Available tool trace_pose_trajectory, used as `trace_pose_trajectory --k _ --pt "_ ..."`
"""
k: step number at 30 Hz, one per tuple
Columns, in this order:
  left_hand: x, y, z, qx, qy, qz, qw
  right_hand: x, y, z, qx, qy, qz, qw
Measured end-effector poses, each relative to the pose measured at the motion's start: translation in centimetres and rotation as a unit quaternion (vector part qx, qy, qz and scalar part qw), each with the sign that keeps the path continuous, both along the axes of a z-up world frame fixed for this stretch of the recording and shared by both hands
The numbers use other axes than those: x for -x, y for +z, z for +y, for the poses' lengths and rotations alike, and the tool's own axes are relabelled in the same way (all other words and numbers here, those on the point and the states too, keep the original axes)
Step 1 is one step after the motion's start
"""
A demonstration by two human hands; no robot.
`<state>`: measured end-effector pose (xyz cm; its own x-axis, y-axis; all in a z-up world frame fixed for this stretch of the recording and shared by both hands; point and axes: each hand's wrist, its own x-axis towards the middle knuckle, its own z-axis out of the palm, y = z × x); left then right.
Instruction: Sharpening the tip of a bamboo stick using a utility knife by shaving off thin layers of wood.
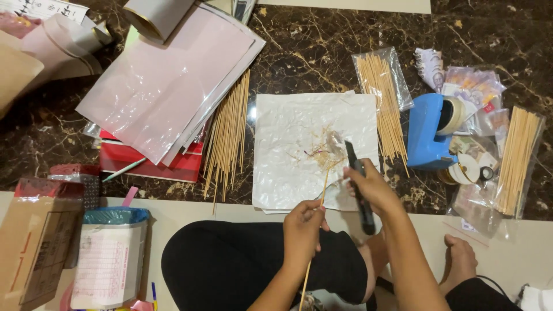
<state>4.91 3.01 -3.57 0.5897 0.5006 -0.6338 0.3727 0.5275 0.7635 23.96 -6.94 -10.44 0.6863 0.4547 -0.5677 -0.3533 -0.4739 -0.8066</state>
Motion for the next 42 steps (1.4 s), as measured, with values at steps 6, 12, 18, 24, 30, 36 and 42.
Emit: trace_pose_trajectory --k 6,12,18,24,30,36,42 --pt "-0.8 -2.2 -0.5 0.011 0.004 -0.041 0.999 -0.5 -3.1 -1.6 -0.235 -0.011 0.273 0.933" --pt "-0.8 -1.9 -0.4 -0.041 0.035 -0.039 0.998 0.9 -5.3 -3.6 -0.071 -0.077 0.209 0.972" --pt "-1.2 -3.1 -2.0 -0.029 0.000 -0.047 0.998 1.0 -2.0 -3.8 -0.267 -0.015 0.267 0.926" --pt "-0.4 -2.2 -1.3 -0.112 0.047 -0.047 0.991 1.6 -4.8 -3.7 -0.061 -0.044 0.210 0.975" --pt "-2.1 1.4 4.1 -0.189 0.103 -0.030 0.976 -2.7 -7.8 -7.3 0.179 -0.039 -0.156 0.971" --pt "-3.5 -1.6 11.2 -0.342 0.016 -0.027 0.939 -5.7 -9.5 -8.6 0.195 -0.113 -0.270 0.936" --pt "-5.7 -7.6 17.8 -0.313 0.048 0.015 0.948 -5.1 -8.4 -7.0 0.263 -0.045 -0.312 0.912"
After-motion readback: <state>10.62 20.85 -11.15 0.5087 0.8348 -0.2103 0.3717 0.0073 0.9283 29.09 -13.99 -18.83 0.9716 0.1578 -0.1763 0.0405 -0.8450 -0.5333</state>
